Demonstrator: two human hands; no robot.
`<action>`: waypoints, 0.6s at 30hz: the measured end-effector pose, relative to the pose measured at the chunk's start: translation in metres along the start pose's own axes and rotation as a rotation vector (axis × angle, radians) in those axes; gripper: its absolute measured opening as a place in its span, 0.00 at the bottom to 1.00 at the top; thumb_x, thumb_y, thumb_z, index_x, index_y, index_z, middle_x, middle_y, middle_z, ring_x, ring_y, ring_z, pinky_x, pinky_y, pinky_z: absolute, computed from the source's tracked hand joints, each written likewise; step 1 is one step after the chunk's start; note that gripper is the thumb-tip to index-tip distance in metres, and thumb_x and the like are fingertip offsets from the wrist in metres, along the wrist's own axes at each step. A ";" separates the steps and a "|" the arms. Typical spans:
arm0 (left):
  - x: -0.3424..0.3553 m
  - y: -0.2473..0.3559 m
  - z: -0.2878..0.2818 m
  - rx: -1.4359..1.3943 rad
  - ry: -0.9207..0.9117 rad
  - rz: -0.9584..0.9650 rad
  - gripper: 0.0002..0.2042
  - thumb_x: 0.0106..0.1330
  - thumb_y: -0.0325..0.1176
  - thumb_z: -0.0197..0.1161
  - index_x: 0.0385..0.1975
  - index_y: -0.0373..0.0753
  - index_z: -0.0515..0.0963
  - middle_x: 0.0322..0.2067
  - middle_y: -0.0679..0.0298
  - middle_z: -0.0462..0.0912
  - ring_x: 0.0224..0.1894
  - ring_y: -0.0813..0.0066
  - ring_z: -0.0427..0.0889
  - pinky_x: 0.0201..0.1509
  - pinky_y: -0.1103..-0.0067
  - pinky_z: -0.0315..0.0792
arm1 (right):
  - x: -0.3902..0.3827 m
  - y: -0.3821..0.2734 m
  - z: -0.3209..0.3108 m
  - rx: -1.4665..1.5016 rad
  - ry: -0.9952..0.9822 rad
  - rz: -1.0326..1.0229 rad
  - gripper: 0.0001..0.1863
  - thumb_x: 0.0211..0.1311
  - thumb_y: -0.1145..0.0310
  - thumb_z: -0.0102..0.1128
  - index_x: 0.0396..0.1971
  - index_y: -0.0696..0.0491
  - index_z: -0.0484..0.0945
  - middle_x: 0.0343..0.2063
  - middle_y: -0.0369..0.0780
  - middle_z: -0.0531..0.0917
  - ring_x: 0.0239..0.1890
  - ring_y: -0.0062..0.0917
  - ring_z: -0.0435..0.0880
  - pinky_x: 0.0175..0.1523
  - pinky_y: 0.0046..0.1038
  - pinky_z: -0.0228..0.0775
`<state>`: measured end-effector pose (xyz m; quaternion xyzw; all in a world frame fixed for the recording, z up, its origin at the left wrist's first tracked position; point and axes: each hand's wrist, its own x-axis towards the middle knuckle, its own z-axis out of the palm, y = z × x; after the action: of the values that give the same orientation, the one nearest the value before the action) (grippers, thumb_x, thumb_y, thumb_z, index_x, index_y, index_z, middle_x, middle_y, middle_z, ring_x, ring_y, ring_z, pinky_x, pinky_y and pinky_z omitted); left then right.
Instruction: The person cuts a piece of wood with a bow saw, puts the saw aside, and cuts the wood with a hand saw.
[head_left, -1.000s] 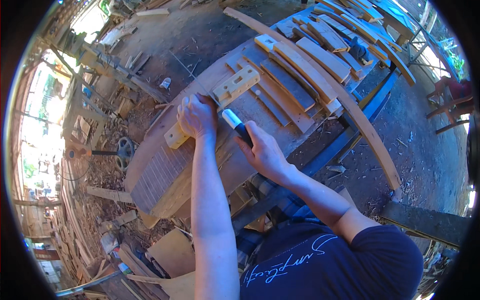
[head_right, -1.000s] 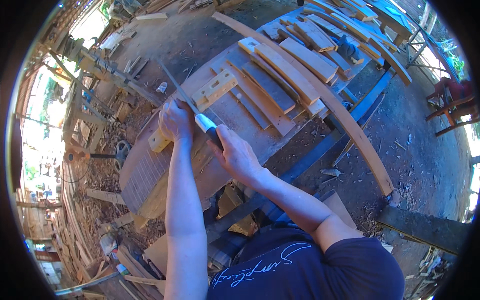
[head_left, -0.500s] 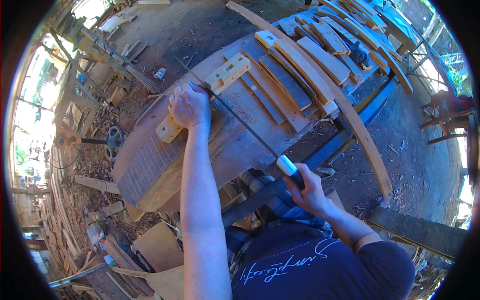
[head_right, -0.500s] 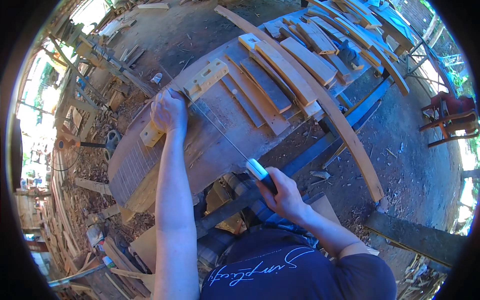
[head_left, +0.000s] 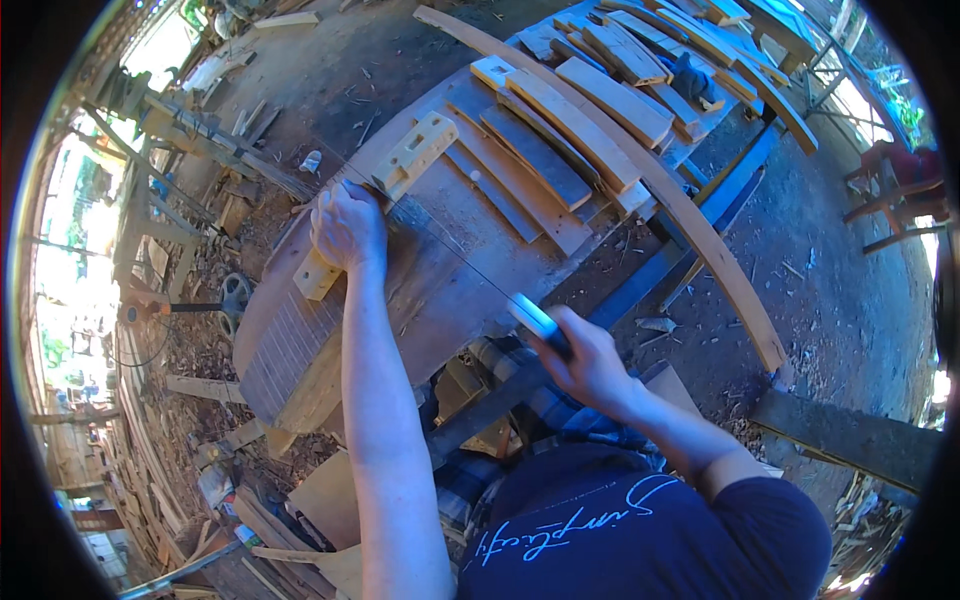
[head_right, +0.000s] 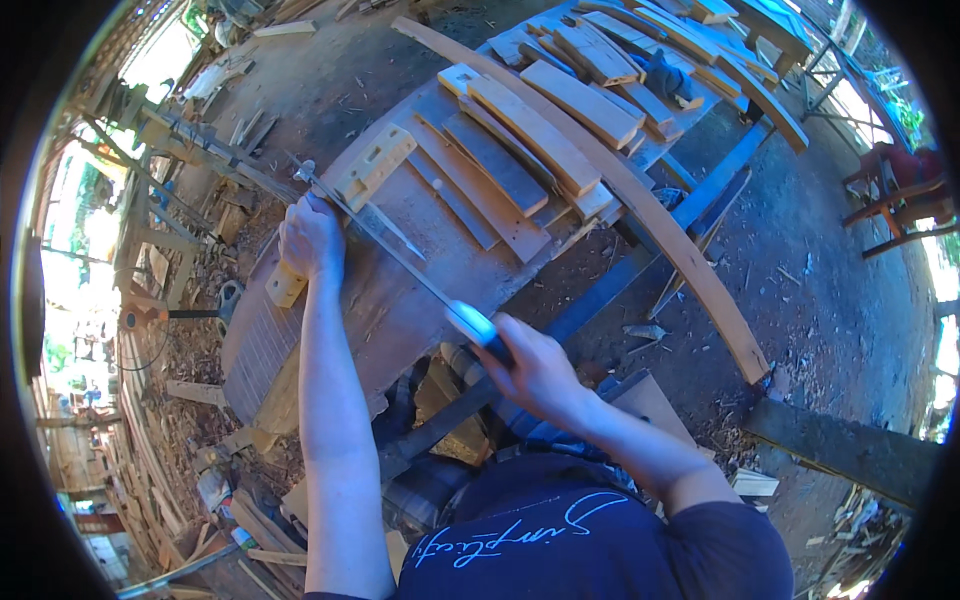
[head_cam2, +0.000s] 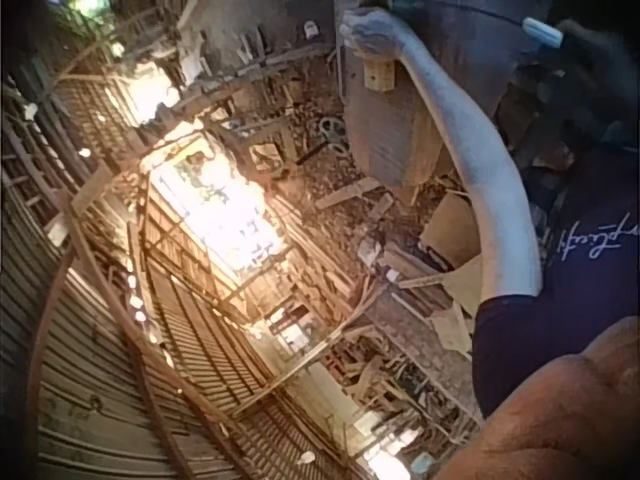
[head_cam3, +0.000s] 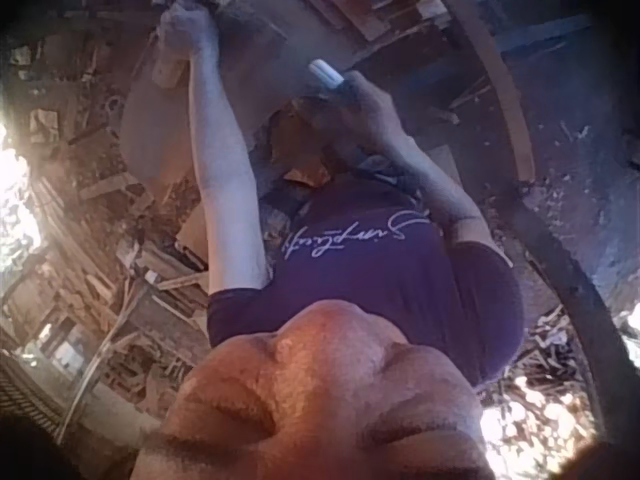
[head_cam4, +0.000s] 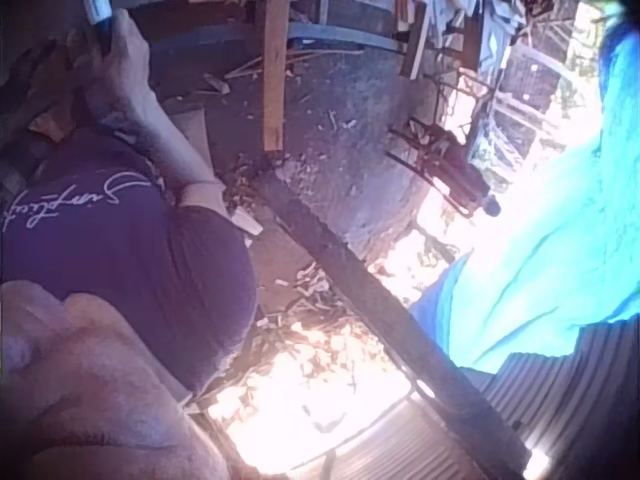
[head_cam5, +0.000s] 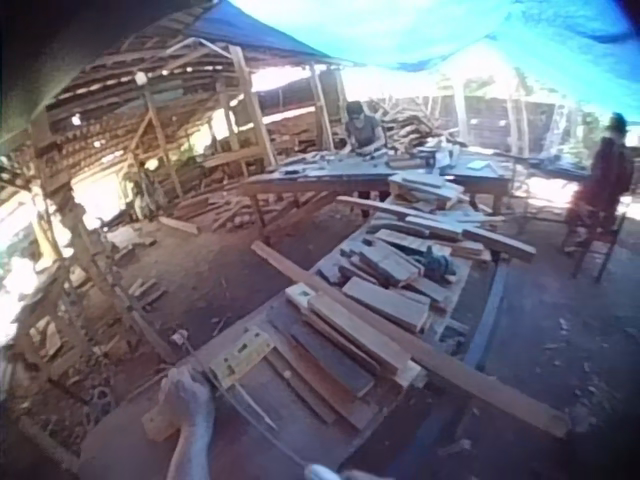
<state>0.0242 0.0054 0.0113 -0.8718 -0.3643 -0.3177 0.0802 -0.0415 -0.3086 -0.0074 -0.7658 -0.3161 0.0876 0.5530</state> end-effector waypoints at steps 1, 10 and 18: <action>0.001 -0.003 -0.002 0.008 0.005 0.004 0.14 0.64 0.38 0.50 0.25 0.39 0.80 0.31 0.58 0.82 0.37 0.57 0.80 0.40 0.62 0.73 | 0.028 -0.006 0.010 0.006 -0.022 -0.006 0.12 0.60 0.68 0.60 0.33 0.57 0.67 0.26 0.52 0.75 0.30 0.51 0.75 0.33 0.43 0.67; 0.002 -0.001 0.006 0.048 -0.016 -0.111 0.14 0.64 0.38 0.50 0.24 0.39 0.80 0.31 0.57 0.82 0.38 0.55 0.80 0.41 0.62 0.73 | -0.016 0.005 -0.001 0.075 0.024 0.016 0.10 0.61 0.68 0.61 0.35 0.56 0.71 0.26 0.50 0.76 0.32 0.50 0.77 0.34 0.40 0.70; 0.000 -0.012 0.013 -0.012 0.071 -0.063 0.14 0.63 0.38 0.51 0.22 0.39 0.79 0.30 0.57 0.81 0.37 0.55 0.80 0.40 0.61 0.72 | 0.088 0.003 0.057 0.024 0.056 -0.153 0.10 0.62 0.68 0.60 0.36 0.57 0.69 0.24 0.51 0.74 0.27 0.50 0.75 0.31 0.38 0.68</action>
<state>0.0221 0.0185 0.0002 -0.8485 -0.3866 -0.3528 0.0779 0.0014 -0.2128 -0.0119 -0.7351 -0.3570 0.0273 0.5758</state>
